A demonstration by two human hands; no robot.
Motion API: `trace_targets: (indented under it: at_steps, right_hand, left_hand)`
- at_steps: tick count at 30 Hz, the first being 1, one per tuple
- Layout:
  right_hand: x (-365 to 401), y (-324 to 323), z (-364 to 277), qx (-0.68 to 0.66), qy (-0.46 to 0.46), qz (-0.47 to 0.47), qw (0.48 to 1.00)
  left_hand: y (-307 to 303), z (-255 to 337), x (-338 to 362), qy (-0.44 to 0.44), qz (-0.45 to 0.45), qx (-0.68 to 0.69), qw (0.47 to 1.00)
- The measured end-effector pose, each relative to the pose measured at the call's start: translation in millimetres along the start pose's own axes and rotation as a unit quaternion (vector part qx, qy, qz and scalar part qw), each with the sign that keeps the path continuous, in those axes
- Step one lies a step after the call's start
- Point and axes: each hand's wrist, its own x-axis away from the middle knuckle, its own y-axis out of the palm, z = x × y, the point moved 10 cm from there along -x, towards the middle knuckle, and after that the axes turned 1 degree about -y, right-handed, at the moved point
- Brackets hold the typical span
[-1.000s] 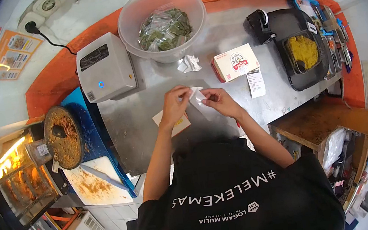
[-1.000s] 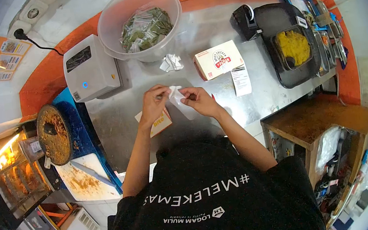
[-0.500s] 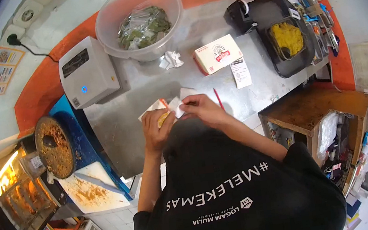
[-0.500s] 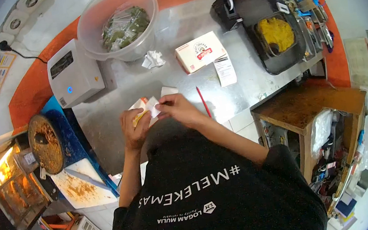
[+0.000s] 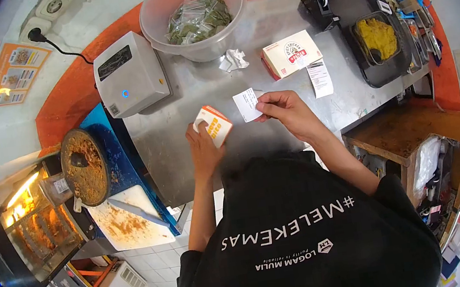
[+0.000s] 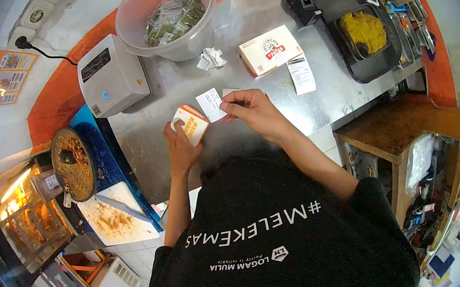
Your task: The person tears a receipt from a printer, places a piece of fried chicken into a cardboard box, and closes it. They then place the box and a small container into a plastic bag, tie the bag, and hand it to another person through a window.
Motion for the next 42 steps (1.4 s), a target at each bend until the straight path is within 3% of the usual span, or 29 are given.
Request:
trace_targets:
  at_steps: [4, 5, 7, 9, 12, 13, 15, 16, 17, 19, 23, 25, 26, 27, 28, 30, 32, 35, 38, 39, 41, 42]
  right_hand:
    - [1, 6, 4, 0.001, -0.005, -0.012, 1.000]
    - [2, 8, 6, 0.004, -0.009, -0.017, 1.000]
    - [1, 14, 10, 0.107, -0.023, -0.046, 0.993]
    - [2, 26, 6, 0.197, -0.049, -0.072, 0.976]
    - [7, 45, -15, 0.404, -0.163, -0.059, 0.898]
    - [10, 50, -19, 0.417, -0.224, -0.050, 0.879]
    - [16, 42, -24, 0.430, -0.257, 0.011, 0.865]
    - [17, 37, -23, 0.458, -0.218, 0.013, 0.862]
    - [22, 32, -28, 0.441, -0.212, 0.040, 0.871]
    - [29, 21, -41, 0.516, -0.186, 0.081, 0.832]
    - [45, 1, -49, 0.383, -0.287, -0.043, 0.877]
    - [59, -32, -56, 0.416, -0.282, -0.026, 0.864]
    - [57, -62, -49, 0.428, -0.234, 0.005, 0.873]
    - [41, -114, -13, 0.433, -0.208, 0.063, 0.875]
    - [47, -165, -12, 0.450, -0.104, 0.196, 0.865]
    - [51, -267, 23, 0.445, -0.021, 0.386, 0.808]
    - [51, -311, 48, 0.511, 0.033, 0.456, 0.728]
    - [21, -346, 90, 0.453, 0.046, 0.398, 0.796]
    - [-2, -352, 100, 0.358, 0.087, 0.241, 0.898]
    - [7, -344, 59, 0.478, 0.027, 0.296, 0.827]
    - [21, -322, 3, 0.285, -0.124, 0.348, 0.885]
    - [29, -311, -23, 0.179, -0.193, 0.365, 0.893]
  left_hand:
    - [1, -24, -4, -0.072, 0.024, 0.059, 0.995]
    - [9, -30, -6, -0.124, -0.028, 0.190, 0.973]
    - [28, -27, 0, -0.222, -0.128, 0.437, 0.862]
    - [24, 0, 2, -0.195, -0.163, 0.495, 0.831]
    - [25, 21, 6, -0.148, -0.199, 0.533, 0.809]
    - [19, 32, 8, -0.134, -0.215, 0.540, 0.803]
    - [18, 52, 7, -0.098, -0.250, 0.541, 0.797]
    - [17, 53, 7, -0.082, -0.261, 0.531, 0.802]
    - [12, 71, 7, -0.081, -0.273, 0.567, 0.773]
    - [7, 88, 14, -0.083, -0.310, 0.610, 0.724]
    - [27, 78, 25, -0.109, -0.431, 0.624, 0.642]
    - [33, 80, 21, -0.099, -0.456, 0.643, 0.607]
    - [33, 89, 17, -0.087, -0.463, 0.658, 0.588]
    - [18, 119, 1, -0.062, -0.423, 0.620, 0.658]
    - [3, 154, -21, -0.037, -0.381, 0.578, 0.721]
    - [15, 178, -56, 0.064, -0.344, 0.464, 0.814]
    - [22, 204, -81, 0.090, -0.296, 0.434, 0.846]
    - [23, 238, -104, 0.087, -0.263, 0.394, 0.876]
    - [29, 244, -132, 0.120, -0.198, 0.299, 0.926]
    - [27, 250, -138, 0.115, -0.174, 0.283, 0.936]
    - [10, 267, -147, 0.118, -0.078, 0.199, 0.970]
    - [15, 267, -151, 0.098, -0.063, 0.253, 0.961]
